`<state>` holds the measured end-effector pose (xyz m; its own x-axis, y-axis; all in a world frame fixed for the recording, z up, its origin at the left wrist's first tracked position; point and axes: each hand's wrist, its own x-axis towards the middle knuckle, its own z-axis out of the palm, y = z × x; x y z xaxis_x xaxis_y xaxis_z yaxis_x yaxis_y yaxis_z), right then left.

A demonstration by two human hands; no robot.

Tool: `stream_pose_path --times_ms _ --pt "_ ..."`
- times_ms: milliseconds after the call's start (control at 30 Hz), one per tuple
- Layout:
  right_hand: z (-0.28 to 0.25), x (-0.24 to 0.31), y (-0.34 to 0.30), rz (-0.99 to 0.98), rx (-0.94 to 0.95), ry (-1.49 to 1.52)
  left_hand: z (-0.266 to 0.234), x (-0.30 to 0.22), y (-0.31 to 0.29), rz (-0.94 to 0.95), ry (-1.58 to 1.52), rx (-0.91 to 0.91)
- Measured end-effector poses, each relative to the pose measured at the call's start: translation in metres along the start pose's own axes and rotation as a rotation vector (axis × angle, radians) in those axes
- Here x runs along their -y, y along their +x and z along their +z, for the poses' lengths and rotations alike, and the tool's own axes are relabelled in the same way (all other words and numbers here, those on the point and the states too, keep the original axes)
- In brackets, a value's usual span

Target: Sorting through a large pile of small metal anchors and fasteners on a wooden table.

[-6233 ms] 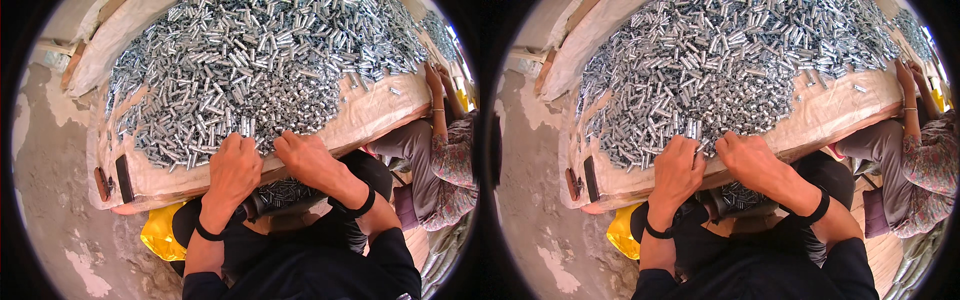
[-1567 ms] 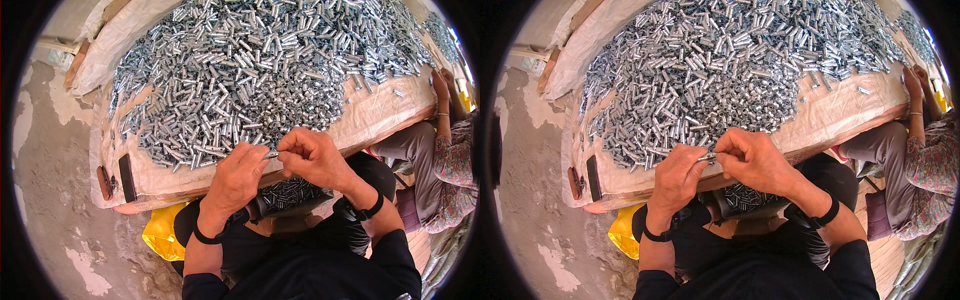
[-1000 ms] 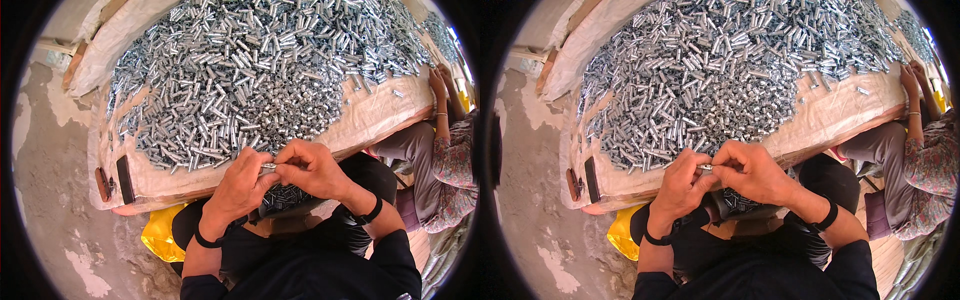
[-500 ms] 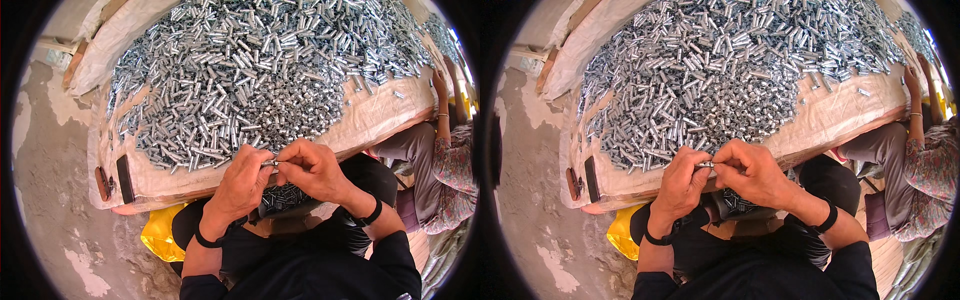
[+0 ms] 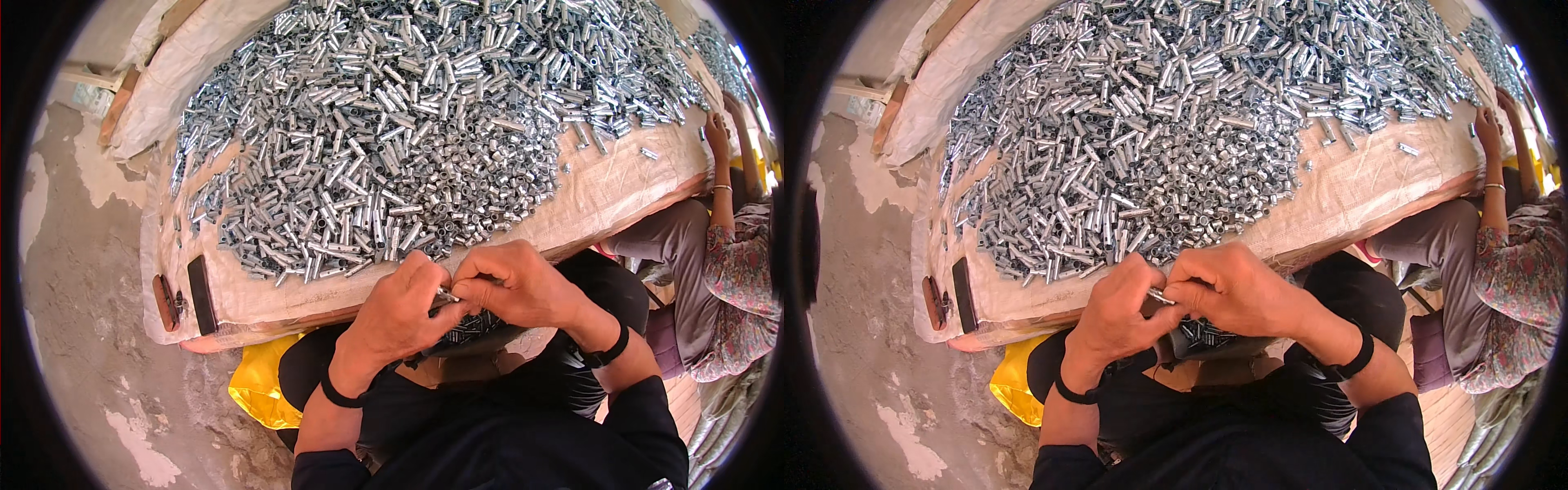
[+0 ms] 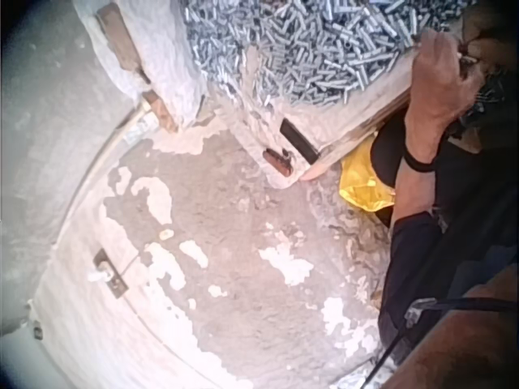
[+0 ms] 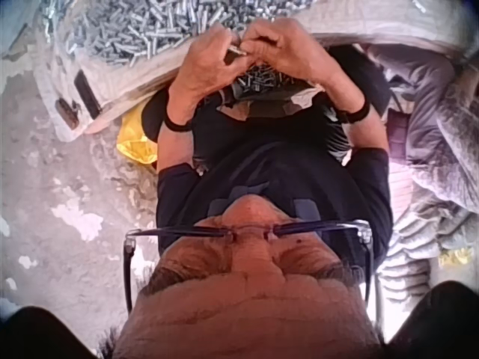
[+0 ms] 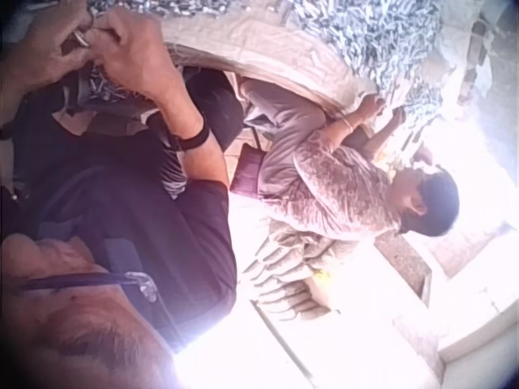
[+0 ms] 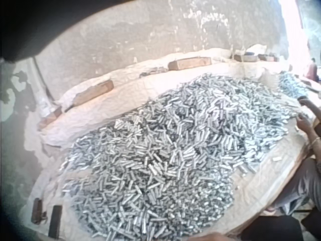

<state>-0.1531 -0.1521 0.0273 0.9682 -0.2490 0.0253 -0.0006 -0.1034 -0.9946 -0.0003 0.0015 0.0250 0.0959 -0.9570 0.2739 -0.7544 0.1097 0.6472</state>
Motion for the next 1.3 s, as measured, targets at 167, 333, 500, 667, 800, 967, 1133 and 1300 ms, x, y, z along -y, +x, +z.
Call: stream_pose_path --times_ms 167,333,500,667,800,967,1133,1300 --pt "-0.020 -0.014 0.010 -0.079 -0.246 -0.338 0.012 -0.003 -0.002 0.051 0.082 0.046" --pt "-0.015 -0.032 0.023 -0.255 -0.358 -0.805 0.009 -0.017 0.003 0.042 0.137 0.200" --pt "-0.010 -0.034 0.035 -0.288 -0.259 -0.971 0.000 -0.005 0.014 -0.114 0.373 -0.059" --pt "-0.005 -0.026 0.036 -0.240 -0.200 -1.024 0.001 0.011 0.022 -0.136 0.465 -0.066" --pt "-0.007 -0.027 0.030 -0.257 -0.304 -0.825 0.002 0.013 0.022 -0.103 0.441 -0.084" --pt "-0.007 -0.019 0.022 -0.256 -0.319 -0.470 -0.006 0.011 0.018 -0.217 0.048 -0.324" --pt "-0.007 -0.008 0.017 -0.194 -0.231 -0.367 -0.011 0.012 0.010 -0.336 -0.204 -0.340" --pt "0.000 0.006 0.013 -0.007 -0.212 -0.173 -0.008 0.003 0.007 -0.482 -0.560 -0.366"
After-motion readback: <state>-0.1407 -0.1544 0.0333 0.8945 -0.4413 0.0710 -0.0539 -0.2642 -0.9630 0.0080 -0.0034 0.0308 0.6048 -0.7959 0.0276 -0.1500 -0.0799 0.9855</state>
